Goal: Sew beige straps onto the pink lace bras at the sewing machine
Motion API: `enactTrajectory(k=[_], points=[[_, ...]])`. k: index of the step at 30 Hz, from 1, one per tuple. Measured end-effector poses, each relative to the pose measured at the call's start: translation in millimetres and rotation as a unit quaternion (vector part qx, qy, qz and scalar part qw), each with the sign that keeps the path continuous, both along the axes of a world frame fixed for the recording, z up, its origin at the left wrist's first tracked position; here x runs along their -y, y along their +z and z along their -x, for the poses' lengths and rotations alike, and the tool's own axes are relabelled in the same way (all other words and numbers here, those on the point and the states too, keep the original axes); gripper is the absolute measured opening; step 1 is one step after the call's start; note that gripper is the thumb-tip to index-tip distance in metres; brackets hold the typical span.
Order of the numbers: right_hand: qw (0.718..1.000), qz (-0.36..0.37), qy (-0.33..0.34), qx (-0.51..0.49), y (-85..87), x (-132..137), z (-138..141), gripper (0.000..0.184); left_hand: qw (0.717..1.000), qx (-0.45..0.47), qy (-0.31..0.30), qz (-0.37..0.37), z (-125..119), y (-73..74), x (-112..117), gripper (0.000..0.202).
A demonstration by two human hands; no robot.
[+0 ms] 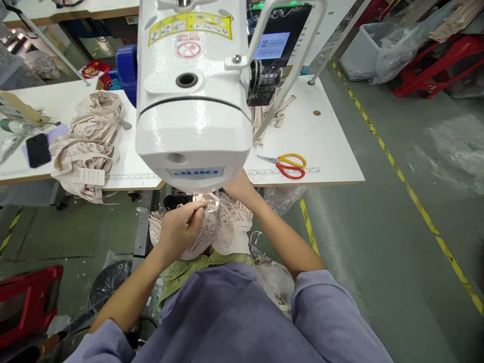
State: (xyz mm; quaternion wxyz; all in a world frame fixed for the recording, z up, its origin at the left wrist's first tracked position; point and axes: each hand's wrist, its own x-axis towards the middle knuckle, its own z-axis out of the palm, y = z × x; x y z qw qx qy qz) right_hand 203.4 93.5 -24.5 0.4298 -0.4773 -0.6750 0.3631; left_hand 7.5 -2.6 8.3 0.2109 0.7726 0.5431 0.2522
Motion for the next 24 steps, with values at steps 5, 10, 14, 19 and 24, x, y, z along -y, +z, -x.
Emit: enactTrajectory(k=[5,10,14,19,24], points=[[1.000,0.015,-0.008,0.004,1.1,1,-1,0.010,1.000,-0.012,-0.009,-0.006,-3,0.3,-1,0.031],[1.000,0.021,-0.016,-0.007,0.9,2,-1,0.013,1.000,-0.011,-0.008,-0.011,-4,-0.9,0,0.031],[0.999,0.024,-0.019,-0.011,2.3,6,-1,0.012,1.000,0.006,0.026,0.010,-3,-3.9,3,0.027],[0.999,0.022,-0.023,-0.037,4.9,11,1,0.013,0.995,0.037,0.080,0.039,-2,-11.0,5,0.019],[0.998,0.017,-0.037,-0.058,1.7,17,5,0.012,0.988,0.092,0.087,0.087,-6,-13.0,7,0.020]])
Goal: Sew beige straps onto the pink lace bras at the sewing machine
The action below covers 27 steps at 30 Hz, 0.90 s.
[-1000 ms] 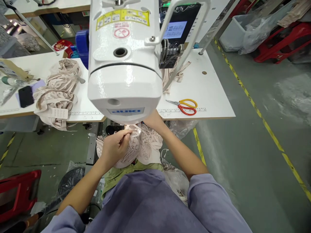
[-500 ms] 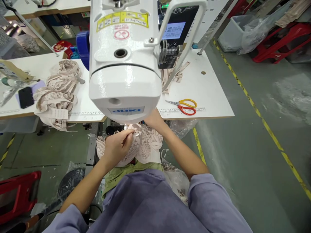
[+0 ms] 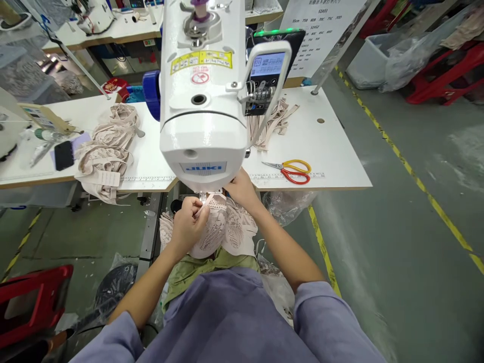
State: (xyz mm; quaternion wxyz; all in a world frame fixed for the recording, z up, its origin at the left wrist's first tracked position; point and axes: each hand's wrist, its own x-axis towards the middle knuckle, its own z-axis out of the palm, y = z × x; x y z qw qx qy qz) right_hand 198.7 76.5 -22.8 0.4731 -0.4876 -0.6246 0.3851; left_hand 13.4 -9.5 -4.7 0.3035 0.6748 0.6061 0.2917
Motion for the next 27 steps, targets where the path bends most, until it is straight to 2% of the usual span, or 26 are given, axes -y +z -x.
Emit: enactTrajectory(k=[3,6,8,10,12,13,14,16,17,19,20,22,24,27], points=[[0.999,0.016,-0.033,-0.040,-6.3,22,-2,0.021,0.997,0.051,-0.026,0.042,-1,6.1,11,0.022],[0.993,0.057,-0.024,-0.101,-15.3,62,-8,0.021,0.984,0.073,-0.118,0.108,8,11.8,31,0.024],[0.994,0.068,0.006,-0.090,-23.2,88,-15,0.020,0.974,0.071,-0.167,0.138,22,6.8,48,0.029],[0.993,0.077,0.089,-0.016,-29.5,106,-22,0.020,0.971,0.070,-0.159,0.161,42,-10.4,67,0.038],[0.979,0.081,0.173,0.070,-27.7,110,-31,0.024,0.974,0.046,-0.122,0.184,65,-39.0,84,0.041],[0.976,0.070,0.181,0.097,-21.4,108,-36,0.023,0.978,0.012,-0.091,0.185,77,-55.6,91,0.043],[0.981,0.044,0.156,0.107,-10.7,104,-41,0.021,0.981,-0.025,-0.059,0.185,90,-72.3,98,0.044],[0.993,-0.063,0.031,0.092,23.0,91,-50,0.009,0.976,-0.088,-0.001,0.198,112,-101.3,110,0.045],[0.987,-0.134,-0.040,0.082,44.6,84,-54,0.007,0.978,-0.104,0.030,0.179,120,-112.1,115,0.044],[0.941,-0.292,-0.141,0.092,91.2,68,-58,0.015,0.981,-0.110,0.070,0.143,132,-124.5,122,0.048],[0.912,-0.357,-0.167,0.110,113.6,60,-58,0.021,0.983,-0.101,0.079,0.130,134,-126.5,124,0.050],[0.871,-0.433,-0.165,0.165,151.9,43,-54,0.026,0.987,-0.077,0.078,0.118,135,-124.2,124,0.049],[0.858,-0.450,-0.135,0.208,177.8,29,-49,0.023,0.991,-0.060,0.070,0.102,132,-116.7,121,0.046],[0.862,-0.442,-0.112,0.221,193.9,18,-46,0.015,0.994,-0.047,0.065,0.079,124,-101.5,117,0.044]])
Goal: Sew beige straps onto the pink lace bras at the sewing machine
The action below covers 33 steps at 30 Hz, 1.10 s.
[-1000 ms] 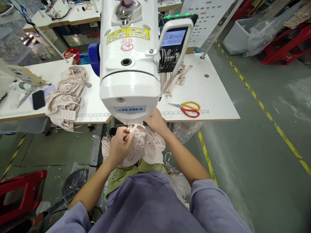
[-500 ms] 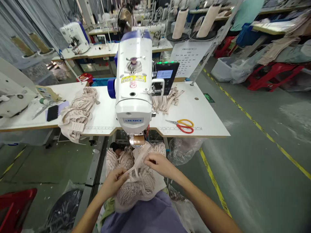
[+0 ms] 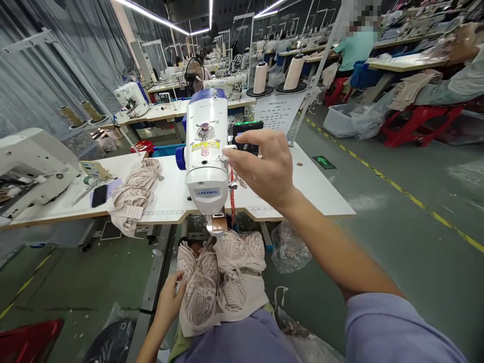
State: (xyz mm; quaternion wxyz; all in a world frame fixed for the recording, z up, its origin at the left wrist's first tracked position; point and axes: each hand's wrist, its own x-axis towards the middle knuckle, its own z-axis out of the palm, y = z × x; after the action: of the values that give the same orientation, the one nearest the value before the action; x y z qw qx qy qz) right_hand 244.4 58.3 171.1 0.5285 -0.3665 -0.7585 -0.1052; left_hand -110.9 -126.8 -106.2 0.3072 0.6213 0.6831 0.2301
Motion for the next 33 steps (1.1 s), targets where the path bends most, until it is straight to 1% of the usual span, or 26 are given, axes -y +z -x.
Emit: enactTrajectory(k=[2,5,11,13,15,16,17,18,19,20,21,22,23,24,25,26,27,28,29,30,31,32,33], points=[[1.000,0.009,0.003,-0.003,-0.1,0,-2,0.012,1.000,0.007,-0.001,0.008,-4,10.2,0,0.044],[1.000,0.017,0.002,0.000,-5.9,2,-4,0.011,1.000,0.010,-0.004,0.026,-8,22.1,2,0.044],[0.999,-0.011,-0.037,0.008,-10.0,-11,3,0.012,1.000,0.007,-0.020,0.006,-13,35.5,1,0.041],[0.999,-0.029,-0.042,-0.007,-15.1,-7,1,0.011,1.000,0.010,-0.024,0.005,-15,40.5,2,0.040],[0.998,-0.040,-0.033,-0.044,-27.1,9,-1,0.009,0.999,0.018,-0.025,0.009,-18,46.6,3,0.040],[0.997,-0.029,-0.011,-0.067,-36.1,20,-2,0.008,0.999,0.023,-0.023,0.012,-19,50.3,4,0.040],[0.996,-0.004,0.028,-0.088,-46.9,32,-1,0.009,0.999,0.028,-0.023,0.016,-21,54.7,4,0.040],[0.990,0.035,0.083,-0.107,-59.4,45,0,0.010,0.999,0.034,-0.024,0.021,-24,60.1,4,0.041],[0.978,0.086,0.148,-0.122,-73.2,56,3,0.013,0.999,0.040,-0.026,0.024,-27,66.6,4,0.041],[0.957,0.145,0.211,-0.137,-87.9,64,8,0.015,0.998,0.048,-0.033,0.024,-31,74.4,3,0.041],[0.928,0.210,0.262,-0.160,-103.1,68,13,0.018,0.997,0.055,-0.045,0.023,-36,83.6,1,0.041],[0.894,0.276,0.291,-0.197,-118.1,68,20,0.019,0.996,0.062,-0.061,0.021,-43,94.0,-2,0.039],[0.858,0.340,0.298,-0.245,-132.7,63,27,0.021,0.994,0.066,-0.082,0.016,-50,105.3,-4,0.037],[0.822,0.395,0.282,-0.298,-146.2,54,35,0.023,0.992,0.066,-0.107,0.008,-59,117.1,-8,0.034],[0.790,0.434,0.253,-0.351,-158.5,43,41,0.026,0.989,0.062,-0.138,-0.004,-68,129.0,-12,0.031],[0.766,0.456,0.219,-0.396,-169.4,31,46,0.028,0.983,0.056,-0.172,-0.027,-79,140.3,-16,0.026],[0.752,0.465,0.187,-0.429,-178.7,21,48,0.029,0.975,0.050,-0.209,-0.063,-90,150.8,-22,0.022],[0.744,0.467,0.159,-0.450,-186.7,14,48,0.030,0.962,0.042,-0.246,-0.110,-102,160.0,-29,0.019],[0.740,0.473,0.150,-0.455,-193.7,12,46,0.030,0.944,0.028,-0.283,-0.166,-113,167.9,-36,0.018],[0.733,0.491,0.170,-0.440,-199.9,16,41,0.029,0.920,0.000,-0.318,-0.227,-125,174.3,-45,0.022],[0.717,0.524,0.219,-0.404,-205.9,24,33,0.028,0.890,-0.045,-0.351,-0.286,-135,179.5,-55,0.028],[0.687,0.565,0.284,-0.358,-211.9,35,22,0.028,0.854,-0.110,-0.384,-0.333,-143,183.6,-66,0.035],[0.641,0.607,0.350,-0.314,-218.2,48,11,0.028,0.814,-0.185,-0.414,-0.363,-149,186.8,-77,0.041]])
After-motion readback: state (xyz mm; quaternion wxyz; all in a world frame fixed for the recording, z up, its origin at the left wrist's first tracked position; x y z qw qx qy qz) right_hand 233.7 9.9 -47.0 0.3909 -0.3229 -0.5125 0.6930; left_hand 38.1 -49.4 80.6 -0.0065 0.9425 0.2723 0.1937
